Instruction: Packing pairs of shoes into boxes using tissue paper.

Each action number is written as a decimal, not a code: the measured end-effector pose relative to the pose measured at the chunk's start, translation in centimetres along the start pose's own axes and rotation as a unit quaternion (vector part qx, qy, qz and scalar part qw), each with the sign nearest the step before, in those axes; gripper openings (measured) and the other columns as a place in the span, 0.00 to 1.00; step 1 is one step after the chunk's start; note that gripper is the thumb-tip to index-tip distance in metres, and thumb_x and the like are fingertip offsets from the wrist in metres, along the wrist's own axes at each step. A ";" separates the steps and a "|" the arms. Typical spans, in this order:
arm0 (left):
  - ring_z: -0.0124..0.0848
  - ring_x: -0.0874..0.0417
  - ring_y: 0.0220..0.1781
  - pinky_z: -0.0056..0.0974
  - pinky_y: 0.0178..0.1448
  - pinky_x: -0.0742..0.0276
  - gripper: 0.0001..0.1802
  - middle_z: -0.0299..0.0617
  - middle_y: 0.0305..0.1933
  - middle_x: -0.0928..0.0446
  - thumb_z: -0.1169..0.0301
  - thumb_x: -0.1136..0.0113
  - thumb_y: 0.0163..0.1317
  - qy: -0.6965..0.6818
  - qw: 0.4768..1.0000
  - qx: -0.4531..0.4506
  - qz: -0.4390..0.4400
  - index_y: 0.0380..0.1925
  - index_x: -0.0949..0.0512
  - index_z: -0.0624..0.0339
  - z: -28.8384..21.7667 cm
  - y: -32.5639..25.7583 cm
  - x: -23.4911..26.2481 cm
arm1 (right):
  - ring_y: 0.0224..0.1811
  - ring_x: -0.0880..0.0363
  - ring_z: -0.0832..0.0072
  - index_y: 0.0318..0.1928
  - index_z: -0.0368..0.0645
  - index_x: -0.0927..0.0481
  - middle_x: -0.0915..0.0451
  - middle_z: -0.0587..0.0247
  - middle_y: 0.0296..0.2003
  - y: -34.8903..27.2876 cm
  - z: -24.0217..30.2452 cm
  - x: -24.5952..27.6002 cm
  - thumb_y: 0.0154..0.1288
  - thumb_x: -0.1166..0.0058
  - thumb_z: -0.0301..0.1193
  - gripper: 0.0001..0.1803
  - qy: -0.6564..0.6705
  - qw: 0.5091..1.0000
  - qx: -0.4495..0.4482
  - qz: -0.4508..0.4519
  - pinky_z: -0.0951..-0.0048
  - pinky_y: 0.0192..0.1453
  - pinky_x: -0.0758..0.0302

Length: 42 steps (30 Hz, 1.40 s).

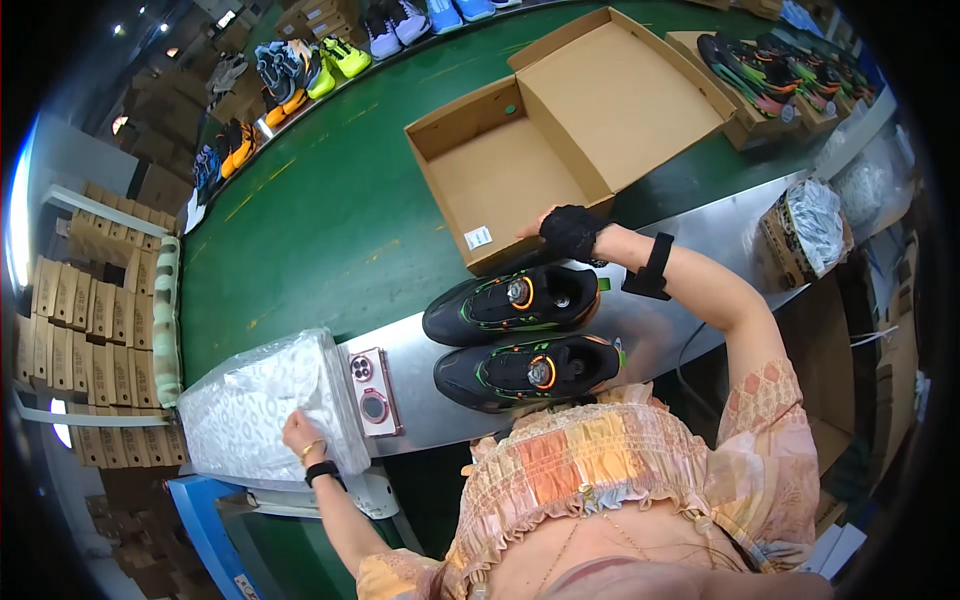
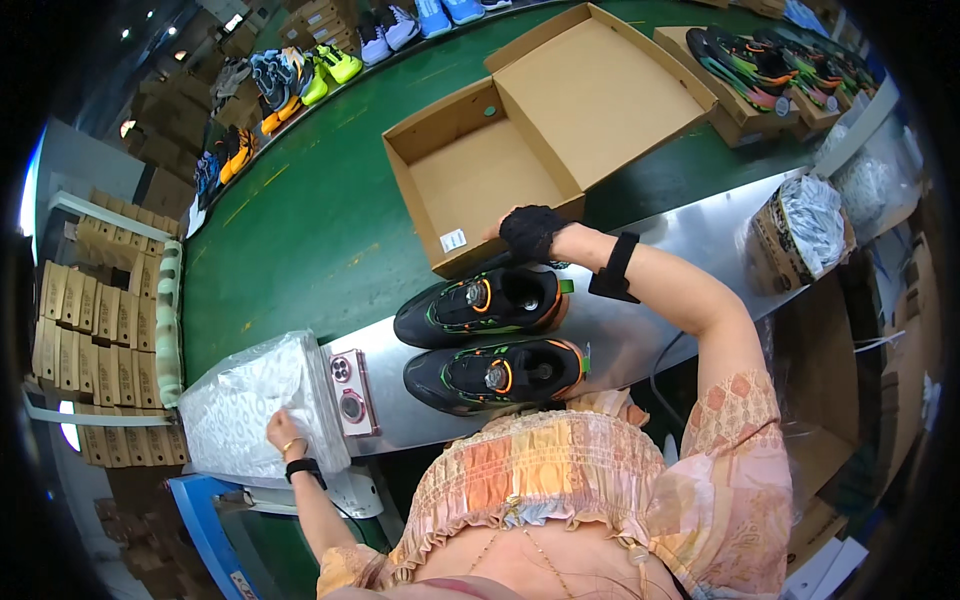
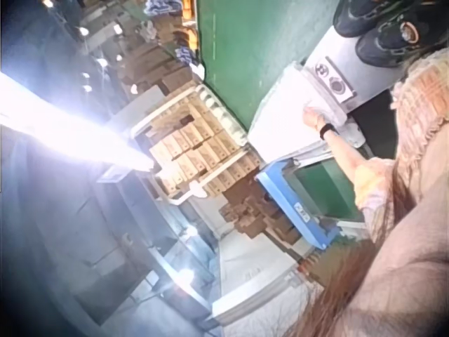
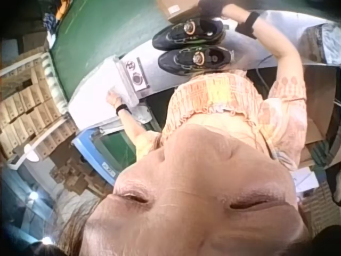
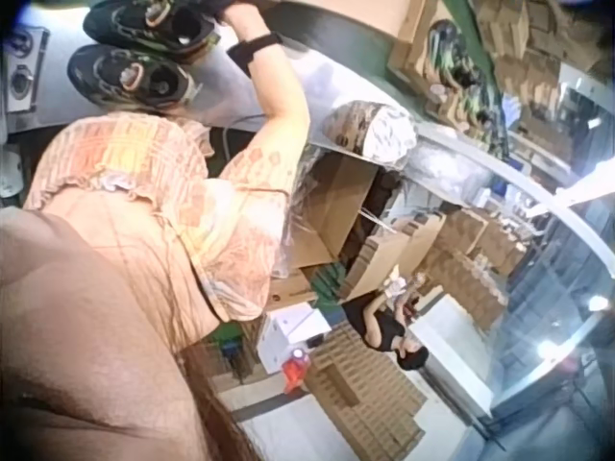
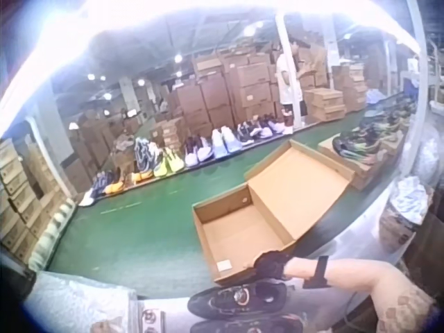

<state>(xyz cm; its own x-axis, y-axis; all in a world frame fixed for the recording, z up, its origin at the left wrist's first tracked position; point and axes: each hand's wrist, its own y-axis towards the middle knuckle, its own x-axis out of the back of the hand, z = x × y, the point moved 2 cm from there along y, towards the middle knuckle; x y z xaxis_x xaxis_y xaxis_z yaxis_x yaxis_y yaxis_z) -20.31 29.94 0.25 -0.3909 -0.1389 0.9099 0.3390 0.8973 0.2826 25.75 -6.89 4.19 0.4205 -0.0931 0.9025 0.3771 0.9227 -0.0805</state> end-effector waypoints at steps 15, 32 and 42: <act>0.28 0.26 0.27 0.32 0.29 0.28 0.12 0.41 0.30 0.29 0.69 0.60 0.60 -0.470 0.864 -0.179 -0.007 0.36 0.30 0.66 -35.9 3.2 12.4 | 0.35 0.23 0.65 0.42 0.37 0.26 0.23 0.50 0.28 -0.5 7.2 4.8 0.48 0.44 0.50 0.30 0.322 0.912 0.190 -0.168 0.70 0.40 0.28; 0.55 0.39 0.58 0.50 0.58 0.42 0.43 0.63 0.58 0.44 0.43 0.47 0.47 -0.120 0.912 -0.312 0.238 0.56 0.41 0.62 -41.2 0.7 -7.2 | 0.42 0.28 0.51 0.40 0.35 0.31 0.26 0.44 0.38 -9.1 -23.5 18.2 0.43 0.44 0.36 0.24 0.004 0.631 -0.336 -0.699 0.61 0.46 0.31; 0.47 0.33 0.55 0.52 0.42 0.29 0.65 0.60 0.58 0.44 0.28 0.52 0.36 -0.380 0.704 0.269 0.536 0.59 0.60 0.72 -34.4 1.9 -12.1 | 0.47 0.28 0.55 0.44 0.36 0.31 0.26 0.47 0.41 -15.6 -30.6 15.8 0.42 0.39 0.38 0.29 0.047 0.550 -0.430 -0.714 0.62 0.50 0.33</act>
<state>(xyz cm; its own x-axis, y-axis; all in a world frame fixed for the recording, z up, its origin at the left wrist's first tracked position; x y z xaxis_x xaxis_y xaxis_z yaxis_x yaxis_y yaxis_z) 14.51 18.92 0.27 -0.5719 0.8198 0.0294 0.4944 0.3731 -0.7851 51.73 -34.18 6.74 -0.7863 -0.5501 0.2814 0.6122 -0.6320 0.4751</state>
